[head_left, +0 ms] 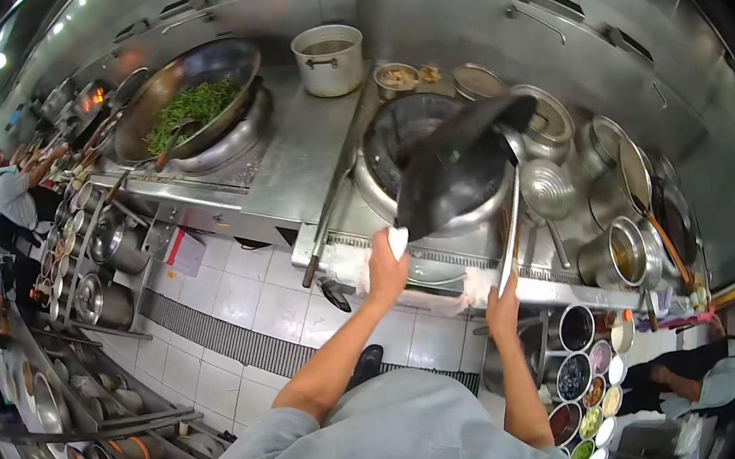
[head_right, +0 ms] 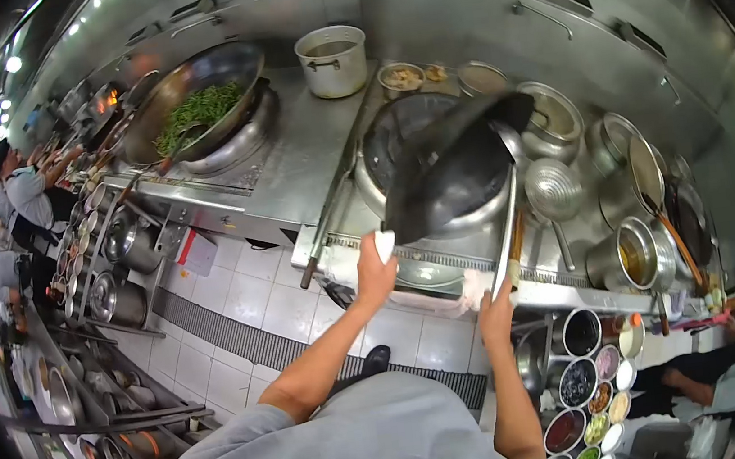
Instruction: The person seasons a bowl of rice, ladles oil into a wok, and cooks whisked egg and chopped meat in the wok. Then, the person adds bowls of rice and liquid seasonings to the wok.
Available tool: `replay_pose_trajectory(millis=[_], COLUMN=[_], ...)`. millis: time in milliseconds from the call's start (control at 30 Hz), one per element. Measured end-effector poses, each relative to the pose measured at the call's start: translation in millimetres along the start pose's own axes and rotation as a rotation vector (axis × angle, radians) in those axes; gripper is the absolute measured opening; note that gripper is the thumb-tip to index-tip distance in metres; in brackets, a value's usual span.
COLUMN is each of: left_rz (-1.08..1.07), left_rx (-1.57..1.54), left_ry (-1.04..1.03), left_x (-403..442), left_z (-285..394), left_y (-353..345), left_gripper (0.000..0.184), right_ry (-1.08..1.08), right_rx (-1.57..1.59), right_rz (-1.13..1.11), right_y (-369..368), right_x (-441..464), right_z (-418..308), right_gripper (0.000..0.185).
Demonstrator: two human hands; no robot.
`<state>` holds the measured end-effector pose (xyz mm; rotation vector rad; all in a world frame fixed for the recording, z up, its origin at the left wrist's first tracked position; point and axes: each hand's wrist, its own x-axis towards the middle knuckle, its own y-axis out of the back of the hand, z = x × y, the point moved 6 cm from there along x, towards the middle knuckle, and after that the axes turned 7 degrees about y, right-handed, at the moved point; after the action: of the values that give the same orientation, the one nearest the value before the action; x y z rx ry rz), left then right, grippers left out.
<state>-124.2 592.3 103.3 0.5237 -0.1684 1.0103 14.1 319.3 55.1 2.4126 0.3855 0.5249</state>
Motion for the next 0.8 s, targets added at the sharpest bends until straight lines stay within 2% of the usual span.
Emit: replay_pose_trajectory(millis=[33,67,133,167,200,233,267,333,400,467,533,633,667,700,733,767,800], left_rz=[0.019,0.016,-0.082,-0.123,-0.165,-0.242,-0.316,-0.267,-0.360,-0.426,-0.356,-0.316,-0.363,-0.446,-0.530,-0.679,-0.814], left_rx=[-0.013,-0.027,-0.243,-0.395,-0.550,-0.609,-0.652,-0.609,-0.733,-0.783,-0.831,-0.799,-0.844,-0.957,-0.868,-0.890,-1.009], left_ry=[0.082,0.162,0.461,0.492,0.520,0.607,0.712,0.973,1.028,1.054,1.081,1.117,1.104,1.133,1.126,0.950,0.976], left_x=[6,20,57,70,93,102,98,85,91,100,108,112,113,120,113,115,112], left_z=[-9,-12,-8,-33,-64,-89,-105,-82,-103,-123,-136,-138,-149,-195,-168,-171,-176], left_y=[-9,-23,-36,-53,-81,-100,-117,-123,-153,-181,-192,-196,-200,-225,-208,-203,-197], left_gripper=[0.054,0.052,0.043,0.039,0.035,0.033,0.031,0.024,0.020,0.020,0.021,0.024,0.027,0.030,0.034,0.038,0.040], right_ry=[-0.024,-0.065,-0.368,-0.415,-0.469,-0.395,-0.185,-0.201,-0.239,-0.308,-0.422,-0.579,-0.516,-0.504,-0.480,-0.477,-0.477], right_rx=[-0.004,0.047,0.505,1.267,1.760,1.861,1.069,0.650,0.238,0.094,0.221,0.503,0.993,1.157,1.318,1.186,1.053], right_rz=[-0.008,-0.070,-0.302,-0.249,-0.293,-0.296,-0.171,-0.070,-0.015,-0.016,-0.034,-0.006,0.113,0.135,0.169,0.250,0.306], right_y=[12,44,80,87,102,110,102,113,106,96,93,130,138,153,170,185,200], right_x=[-2,20,56,70,79,83,94,83,48,23,0,-9,-5,-6,-10,-13,-16], right_z=[11,-38,-52,-52,-58,-44,3,19,21,19,9,-42,-38,-37,-36,-35,-33], right_gripper=[0.061,0.059,0.041,0.029,0.032,0.036,0.048,0.051,0.054,0.056,0.057,0.053,0.045,0.043,0.042,0.039,0.036])
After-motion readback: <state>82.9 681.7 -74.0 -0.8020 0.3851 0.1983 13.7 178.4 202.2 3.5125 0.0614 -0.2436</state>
